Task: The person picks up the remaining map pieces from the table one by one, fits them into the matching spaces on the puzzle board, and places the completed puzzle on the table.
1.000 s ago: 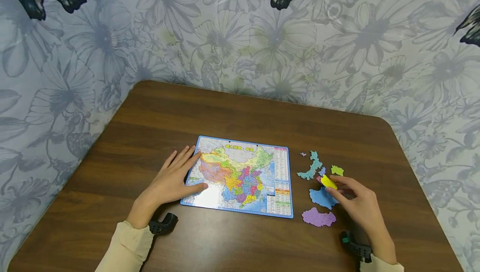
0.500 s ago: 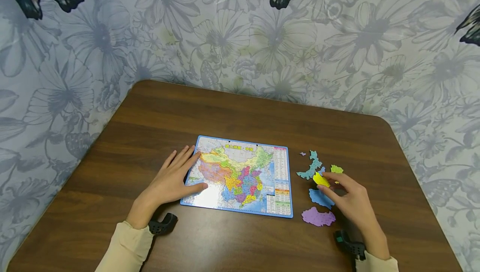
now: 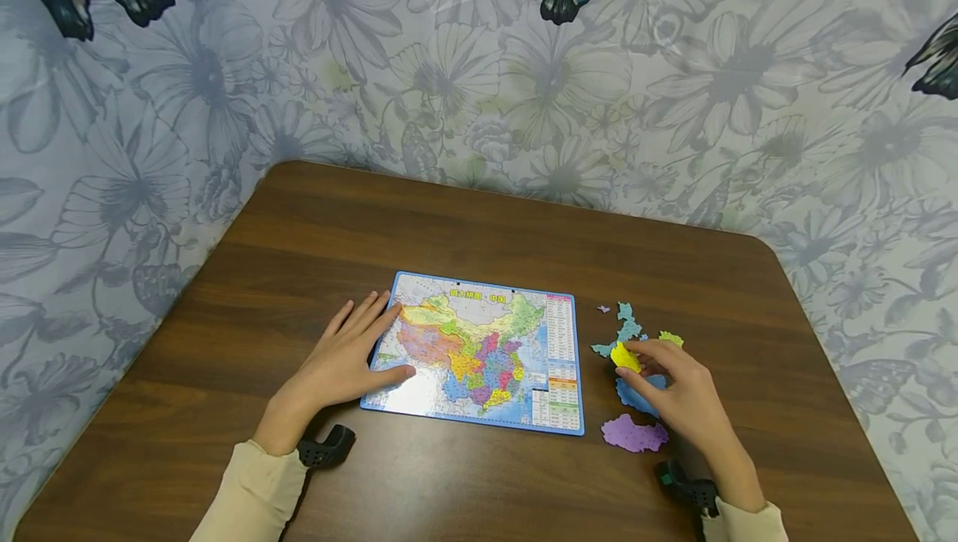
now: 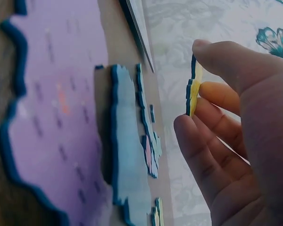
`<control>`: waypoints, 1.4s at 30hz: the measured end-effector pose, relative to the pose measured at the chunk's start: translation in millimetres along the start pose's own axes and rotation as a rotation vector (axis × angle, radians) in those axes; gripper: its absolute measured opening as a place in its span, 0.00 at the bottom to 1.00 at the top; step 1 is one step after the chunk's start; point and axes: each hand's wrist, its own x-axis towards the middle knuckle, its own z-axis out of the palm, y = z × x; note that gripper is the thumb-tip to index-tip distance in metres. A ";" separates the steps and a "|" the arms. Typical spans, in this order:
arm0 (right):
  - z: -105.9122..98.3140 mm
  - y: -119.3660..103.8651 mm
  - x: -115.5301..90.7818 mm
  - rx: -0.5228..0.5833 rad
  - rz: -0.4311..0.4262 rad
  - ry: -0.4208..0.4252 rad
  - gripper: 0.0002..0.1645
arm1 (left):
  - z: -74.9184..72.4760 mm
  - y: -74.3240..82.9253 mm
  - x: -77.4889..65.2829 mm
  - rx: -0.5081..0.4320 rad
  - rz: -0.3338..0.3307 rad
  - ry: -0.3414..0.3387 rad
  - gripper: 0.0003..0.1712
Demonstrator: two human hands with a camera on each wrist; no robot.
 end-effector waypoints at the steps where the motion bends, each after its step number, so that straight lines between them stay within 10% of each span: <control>1: 0.9 -0.4 0.4 -0.003 -0.001 -0.002 0.30 | -0.1 0.0 -0.1 0.000 0.001 0.000 0.61; 42: 26.2 -35.3 35.5 0.005 -0.075 -0.080 0.23 | 1.1 0.9 -0.2 0.009 0.000 0.013 0.61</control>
